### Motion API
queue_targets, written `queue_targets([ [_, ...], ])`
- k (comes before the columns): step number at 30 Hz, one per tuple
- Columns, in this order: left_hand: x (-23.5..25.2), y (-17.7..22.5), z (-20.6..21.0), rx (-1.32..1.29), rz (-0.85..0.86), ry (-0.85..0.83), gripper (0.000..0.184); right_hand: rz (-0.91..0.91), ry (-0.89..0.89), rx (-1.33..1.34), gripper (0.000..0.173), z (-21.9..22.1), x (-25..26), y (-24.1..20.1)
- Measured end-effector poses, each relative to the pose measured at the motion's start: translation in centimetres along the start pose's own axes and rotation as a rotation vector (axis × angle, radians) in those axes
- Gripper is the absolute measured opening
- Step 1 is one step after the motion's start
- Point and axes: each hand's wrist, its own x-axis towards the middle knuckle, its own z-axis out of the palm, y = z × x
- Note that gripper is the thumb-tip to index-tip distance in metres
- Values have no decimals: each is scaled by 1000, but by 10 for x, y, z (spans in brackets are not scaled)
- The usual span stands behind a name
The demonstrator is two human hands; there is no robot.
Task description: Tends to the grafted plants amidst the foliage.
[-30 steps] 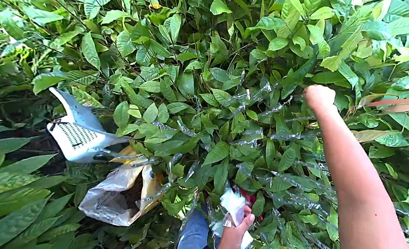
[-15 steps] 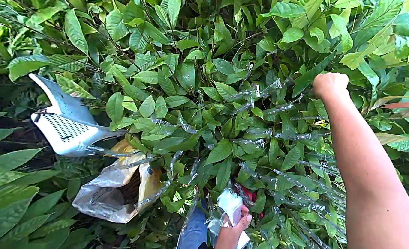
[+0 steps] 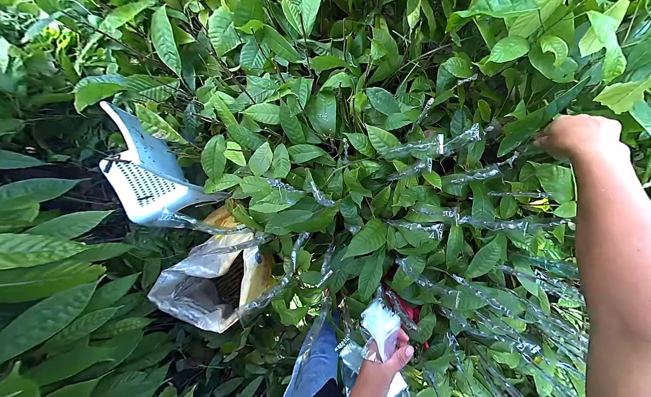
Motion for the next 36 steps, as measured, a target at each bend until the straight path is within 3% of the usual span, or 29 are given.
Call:
queue_targets([
  [12,-2,4,-9,-4,1,-18,18,16,-55,-51,38,10,2,-17],
  [17,-1,2,-15,7,10,-39,16,-31,-75,-85,39,51,6,-32],
  [20,0,2,-17,-17,13,-43,16,-20,-107,-145,30,79,0,-40],
  [26,-2,0,-19,-78,79,-35,9,-89,5,-160,27,136,13,-47],
  [29,-2,-7,-25,-137,136,-89,23,-71,54,-51,28,157,12,-62],
  [32,-3,-5,-30,-192,145,-108,36,11,-21,33,41,170,7,-82],
  [36,-4,-4,-36,-219,146,-108,36,48,-88,-12,45,185,9,-105],
])
